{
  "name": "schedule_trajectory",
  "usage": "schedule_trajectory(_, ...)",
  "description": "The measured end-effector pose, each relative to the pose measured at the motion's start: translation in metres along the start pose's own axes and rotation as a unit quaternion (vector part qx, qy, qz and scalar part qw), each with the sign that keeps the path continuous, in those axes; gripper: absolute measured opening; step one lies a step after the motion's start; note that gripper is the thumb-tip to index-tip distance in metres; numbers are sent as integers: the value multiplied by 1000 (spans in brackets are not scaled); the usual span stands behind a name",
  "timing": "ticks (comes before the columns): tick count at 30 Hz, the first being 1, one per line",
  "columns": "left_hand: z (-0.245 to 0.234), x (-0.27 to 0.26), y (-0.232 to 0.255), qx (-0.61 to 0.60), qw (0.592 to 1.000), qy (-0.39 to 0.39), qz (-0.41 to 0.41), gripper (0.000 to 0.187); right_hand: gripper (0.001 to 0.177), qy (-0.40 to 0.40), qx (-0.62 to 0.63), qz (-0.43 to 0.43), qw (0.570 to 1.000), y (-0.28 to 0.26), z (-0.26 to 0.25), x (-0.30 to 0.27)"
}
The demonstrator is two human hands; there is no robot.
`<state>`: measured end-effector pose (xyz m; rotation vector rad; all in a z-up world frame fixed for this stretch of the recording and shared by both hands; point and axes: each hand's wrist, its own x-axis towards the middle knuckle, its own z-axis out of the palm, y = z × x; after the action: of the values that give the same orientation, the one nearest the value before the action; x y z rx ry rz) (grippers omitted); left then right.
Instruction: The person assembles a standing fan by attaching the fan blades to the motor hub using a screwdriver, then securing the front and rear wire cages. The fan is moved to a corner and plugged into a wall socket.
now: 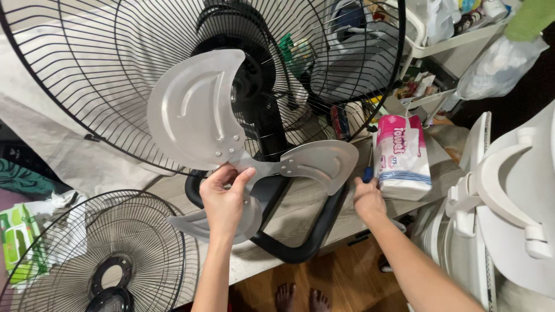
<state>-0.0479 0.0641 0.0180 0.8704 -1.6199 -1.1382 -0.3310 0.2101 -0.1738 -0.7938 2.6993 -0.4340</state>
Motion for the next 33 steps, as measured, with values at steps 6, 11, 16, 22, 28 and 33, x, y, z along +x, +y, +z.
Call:
schedule_trajectory(6,-2,1,-2,-2,999,-3,33,25,42,21,104,20,994,-6,-6,-10)
schedule_trajectory(11,-4,0,0,-7,999,5,37,26,31,166,186,-43,968,-8,-19,-23)
schedule_trajectory(16,-6,0,3,-34,999,3,23,21,20,293,204,-114,927,-17,-68,-43)
schedule_trajectory(22,-11,0,8,-64,997,-9,48,16,34,367,163,-152,903,-43,-155,-80)
schedule_trajectory(28,-15,6,17,-71,996,-15,51,25,29,339,166,-222,899,-75,-221,-113)
schedule_trajectory(33,-21,9,24,-45,997,2,61,22,29,335,154,-302,879,-101,-262,-141)
